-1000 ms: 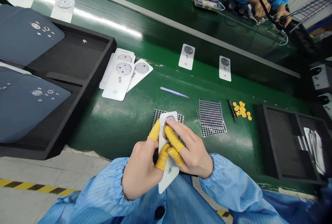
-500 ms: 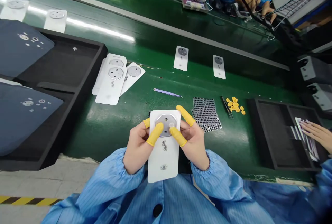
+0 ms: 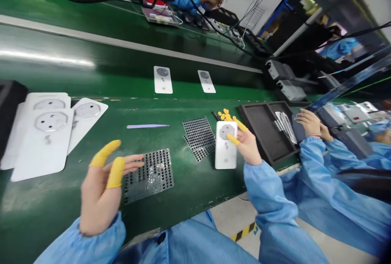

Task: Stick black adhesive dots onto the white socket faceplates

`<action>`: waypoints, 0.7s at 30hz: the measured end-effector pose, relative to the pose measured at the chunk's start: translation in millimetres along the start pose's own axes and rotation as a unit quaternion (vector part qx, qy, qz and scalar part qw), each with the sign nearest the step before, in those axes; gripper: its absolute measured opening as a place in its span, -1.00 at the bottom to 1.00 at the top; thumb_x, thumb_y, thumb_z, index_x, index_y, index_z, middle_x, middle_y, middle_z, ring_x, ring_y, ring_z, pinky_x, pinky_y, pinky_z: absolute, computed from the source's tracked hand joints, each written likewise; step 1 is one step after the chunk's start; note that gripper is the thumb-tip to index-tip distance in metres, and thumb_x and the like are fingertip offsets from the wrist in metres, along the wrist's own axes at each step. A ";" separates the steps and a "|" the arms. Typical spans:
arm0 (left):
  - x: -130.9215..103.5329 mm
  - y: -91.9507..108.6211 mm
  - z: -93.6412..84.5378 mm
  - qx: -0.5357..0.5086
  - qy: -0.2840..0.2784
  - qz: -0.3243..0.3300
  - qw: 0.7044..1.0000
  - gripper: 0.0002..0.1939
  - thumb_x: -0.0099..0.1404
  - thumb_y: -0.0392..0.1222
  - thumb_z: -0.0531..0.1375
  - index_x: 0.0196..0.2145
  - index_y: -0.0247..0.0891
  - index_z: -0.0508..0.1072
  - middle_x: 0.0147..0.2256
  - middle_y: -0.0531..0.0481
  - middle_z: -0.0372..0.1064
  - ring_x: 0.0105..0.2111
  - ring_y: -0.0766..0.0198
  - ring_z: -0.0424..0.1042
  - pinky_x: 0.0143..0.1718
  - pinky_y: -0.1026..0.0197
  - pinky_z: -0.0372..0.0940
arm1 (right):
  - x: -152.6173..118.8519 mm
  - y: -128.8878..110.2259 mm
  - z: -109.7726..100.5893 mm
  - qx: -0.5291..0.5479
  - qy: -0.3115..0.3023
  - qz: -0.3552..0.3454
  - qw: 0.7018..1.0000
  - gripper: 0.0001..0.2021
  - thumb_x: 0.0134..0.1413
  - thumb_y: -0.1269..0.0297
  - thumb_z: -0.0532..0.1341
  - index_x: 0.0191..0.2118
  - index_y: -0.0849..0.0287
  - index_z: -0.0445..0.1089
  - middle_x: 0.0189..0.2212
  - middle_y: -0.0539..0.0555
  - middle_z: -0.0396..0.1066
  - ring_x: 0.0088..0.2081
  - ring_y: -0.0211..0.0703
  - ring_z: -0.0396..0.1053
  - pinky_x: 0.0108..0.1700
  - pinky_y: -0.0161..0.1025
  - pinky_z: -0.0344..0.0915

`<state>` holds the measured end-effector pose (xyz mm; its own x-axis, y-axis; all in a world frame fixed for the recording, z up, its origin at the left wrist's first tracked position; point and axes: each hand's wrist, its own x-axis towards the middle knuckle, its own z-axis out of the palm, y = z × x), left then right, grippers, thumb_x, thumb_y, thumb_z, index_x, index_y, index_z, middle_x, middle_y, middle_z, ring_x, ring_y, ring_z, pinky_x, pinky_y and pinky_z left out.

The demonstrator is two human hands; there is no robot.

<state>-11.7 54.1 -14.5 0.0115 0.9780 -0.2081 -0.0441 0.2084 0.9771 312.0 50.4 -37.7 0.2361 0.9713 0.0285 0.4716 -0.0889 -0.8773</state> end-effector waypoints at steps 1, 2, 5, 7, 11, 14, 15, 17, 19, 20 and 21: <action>3.5 1.7 -4.7 -0.001 0.032 -0.002 0.999 -0.39 0.26 0.11 0.18 0.18 -0.15 0.17 -0.25 -0.04 0.55 -0.29 0.16 0.54 -0.16 0.14 0.43 | 4.6 13.8 -27.7 -0.036 0.017 0.014 0.999 -0.23 -0.01 -0.10 0.24 0.22 0.25 0.07 -0.10 0.27 0.50 -0.13 0.00 0.52 -0.13 -0.04 0.50; 6.5 2.1 -9.3 0.005 0.063 -0.005 0.998 -0.38 0.24 0.11 0.21 0.17 -0.14 0.19 -0.28 -0.02 0.55 -0.30 0.15 0.54 -0.17 0.12 0.43 | 7.7 25.7 -51.3 -0.065 0.026 0.023 0.997 -0.22 -0.06 -0.13 0.26 0.18 0.29 0.13 -0.16 0.28 0.51 -0.16 0.04 0.52 -0.14 0.01 0.50; 14.8 -2.1 -19.1 0.035 0.129 0.000 0.991 -0.38 0.17 0.10 0.27 0.12 -0.17 0.27 -0.33 -0.03 0.54 -0.36 0.11 0.53 -0.22 0.06 0.43 | 14.8 45.9 -89.6 -0.150 0.052 0.038 0.987 -0.26 -0.21 -0.11 0.33 0.04 0.31 0.32 -0.14 0.32 0.48 -0.06 0.19 0.46 0.00 0.19 0.39; 20.4 -6.8 -21.1 0.050 0.146 0.006 0.988 -0.38 0.15 0.08 0.28 0.10 -0.19 0.28 -0.35 -0.04 0.54 -0.40 0.11 0.53 -0.25 0.05 0.43 | 29.0 45.9 -89.2 -0.201 0.076 0.042 0.976 -0.34 -0.20 -0.03 0.35 0.01 0.30 0.35 0.01 0.36 0.38 0.11 0.24 0.32 0.17 0.20 0.21; 29.8 -17.1 -21.9 0.083 0.131 0.007 0.988 -0.39 0.12 0.04 0.28 0.08 -0.25 0.29 -0.36 -0.07 0.55 -0.43 0.12 0.53 -0.29 0.05 0.44 | 107.9 23.5 -49.4 -0.258 0.094 0.065 0.959 -0.45 0.08 0.16 0.21 0.16 0.31 0.22 0.08 0.32 0.32 0.17 0.11 0.24 0.24 0.05 0.11; 33.4 -28.2 -25.4 0.094 0.119 0.015 0.988 -0.45 0.15 0.03 0.25 0.04 -0.27 0.31 -0.33 -0.10 0.55 -0.41 0.15 0.54 -0.29 0.08 0.43 | 190.3 0.4 -8.6 -0.278 0.099 0.111 0.949 -0.48 0.13 0.19 0.22 0.17 0.30 0.20 0.06 0.30 0.34 0.15 0.12 0.24 0.20 0.07 0.13; 34.0 -31.8 -26.8 0.095 0.118 0.016 0.988 -0.46 0.15 0.02 0.25 0.03 -0.28 0.31 -0.32 -0.10 0.56 -0.41 0.16 0.54 -0.29 0.09 0.43 | 213.3 -6.6 3.5 -0.282 0.107 0.132 0.944 -0.50 0.14 0.17 0.23 0.15 0.28 0.22 0.07 0.28 0.32 0.15 0.13 0.24 0.19 0.12 0.13; 34.5 -36.8 -29.0 0.094 0.127 0.019 0.987 -0.49 0.15 -0.01 0.25 0.00 -0.30 0.33 -0.32 -0.10 0.56 -0.41 0.17 0.54 -0.31 0.12 0.42 | 245.0 -17.3 21.3 -0.286 0.119 0.168 0.936 -0.57 0.18 0.15 0.21 0.11 0.22 0.25 0.10 0.21 0.28 0.13 0.08 0.25 0.16 0.17 0.16; 34.5 -37.5 -29.8 0.093 0.142 0.026 0.985 -0.49 0.14 -0.04 0.26 -0.01 -0.32 0.33 -0.34 -0.09 0.56 -0.43 0.19 0.54 -0.33 0.14 0.42 | 257.0 -22.7 27.0 -0.281 0.123 0.184 0.934 -0.63 0.19 0.16 0.20 0.07 0.19 0.29 0.10 0.15 0.27 0.11 0.03 0.26 0.14 0.17 0.21; 34.5 -36.3 -29.8 0.093 0.151 0.032 0.984 -0.50 0.14 -0.05 0.26 -0.01 -0.32 0.34 -0.35 -0.09 0.56 -0.43 0.19 0.54 -0.34 0.15 0.42 | 257.7 -23.9 24.9 -0.275 0.118 0.182 0.937 -0.63 0.16 0.17 0.24 0.03 0.23 0.31 0.07 0.17 0.29 0.10 0.04 0.28 0.13 0.16 0.22; 34.7 -34.4 -30.0 0.093 0.159 0.038 0.982 -0.50 0.14 -0.05 0.26 -0.01 -0.33 0.34 -0.36 -0.08 0.56 -0.45 0.20 0.54 -0.35 0.16 0.42 | 256.4 -24.6 20.1 -0.264 0.109 0.174 0.942 -0.62 0.10 0.19 0.30 -0.02 0.28 0.33 0.02 0.20 0.33 0.07 0.06 0.30 0.11 0.16 0.23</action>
<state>-39.8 81.0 -56.7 -0.2978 0.9485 -0.1084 0.1501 0.1587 0.9759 343.8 306.1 -18.5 0.5956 0.8003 -0.0691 0.6775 -0.5466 -0.4922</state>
